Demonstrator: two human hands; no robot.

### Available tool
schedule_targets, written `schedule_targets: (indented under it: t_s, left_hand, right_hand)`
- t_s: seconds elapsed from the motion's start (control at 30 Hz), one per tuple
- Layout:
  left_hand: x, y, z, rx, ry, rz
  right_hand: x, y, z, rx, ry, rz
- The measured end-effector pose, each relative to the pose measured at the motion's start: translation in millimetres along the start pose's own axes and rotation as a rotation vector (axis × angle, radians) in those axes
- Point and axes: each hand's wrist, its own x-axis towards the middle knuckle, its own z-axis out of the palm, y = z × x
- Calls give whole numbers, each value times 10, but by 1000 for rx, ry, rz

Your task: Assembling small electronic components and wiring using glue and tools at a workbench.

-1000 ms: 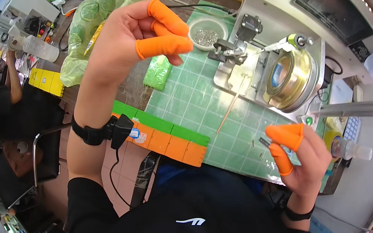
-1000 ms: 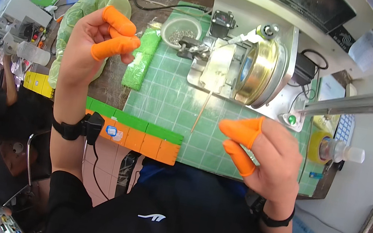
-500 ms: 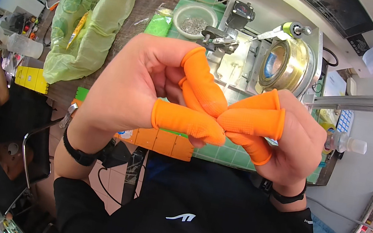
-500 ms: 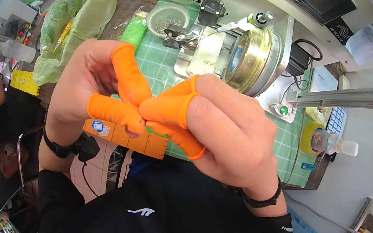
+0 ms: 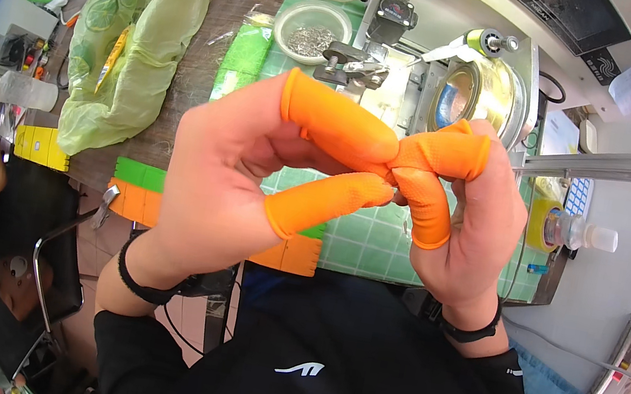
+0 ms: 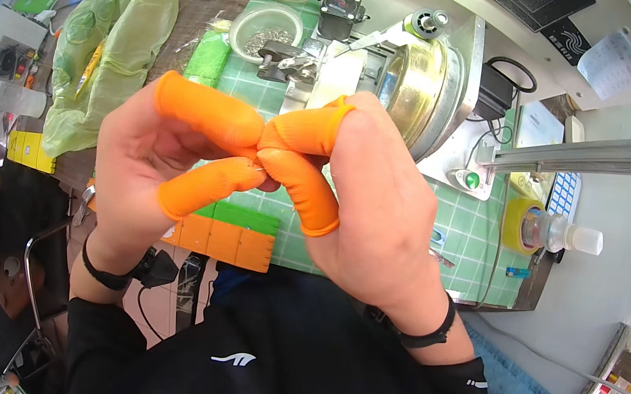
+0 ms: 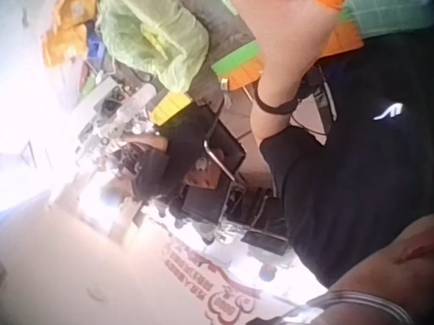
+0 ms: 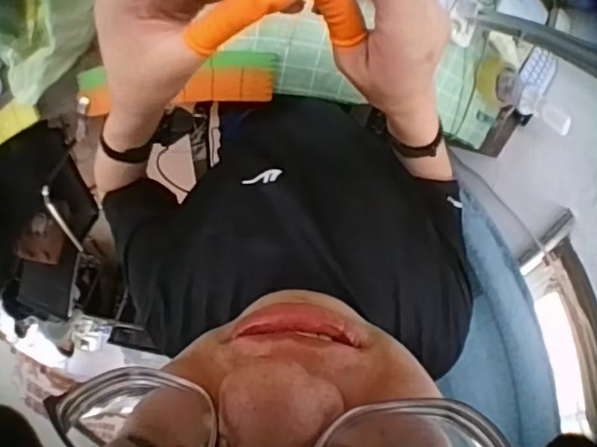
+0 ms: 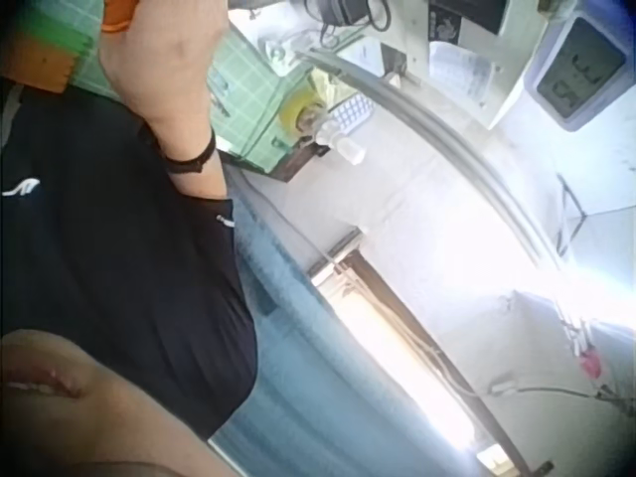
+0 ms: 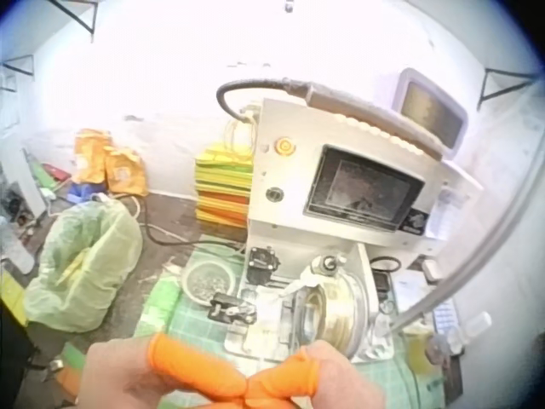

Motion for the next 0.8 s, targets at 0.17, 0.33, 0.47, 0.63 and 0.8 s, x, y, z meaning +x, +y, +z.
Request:
schedule_targets:
  t_s: [0.17, 0.33, 0.47, 0.63, 0.8]
  left_hand:
    - [-30, -45, -9, 814, 45, 621]
    - [-184, -314, 50, 945, 62, 940]
    - [-271, -315, 66, 532, 78, 587]
    - [-317, -243, 0, 433, -4, 382]
    - [-231, -196, 42, 482, -21, 383]
  right_hand:
    - [-89, -74, 8, -50, -37, 127]
    - [-215, -109, 66, 150, 1, 230]
    - [-167, -191, 62, 474, -60, 411]
    - [-187, -169, 47, 447, -116, 431]
    - [-165, -110, 3, 27, -68, 84]
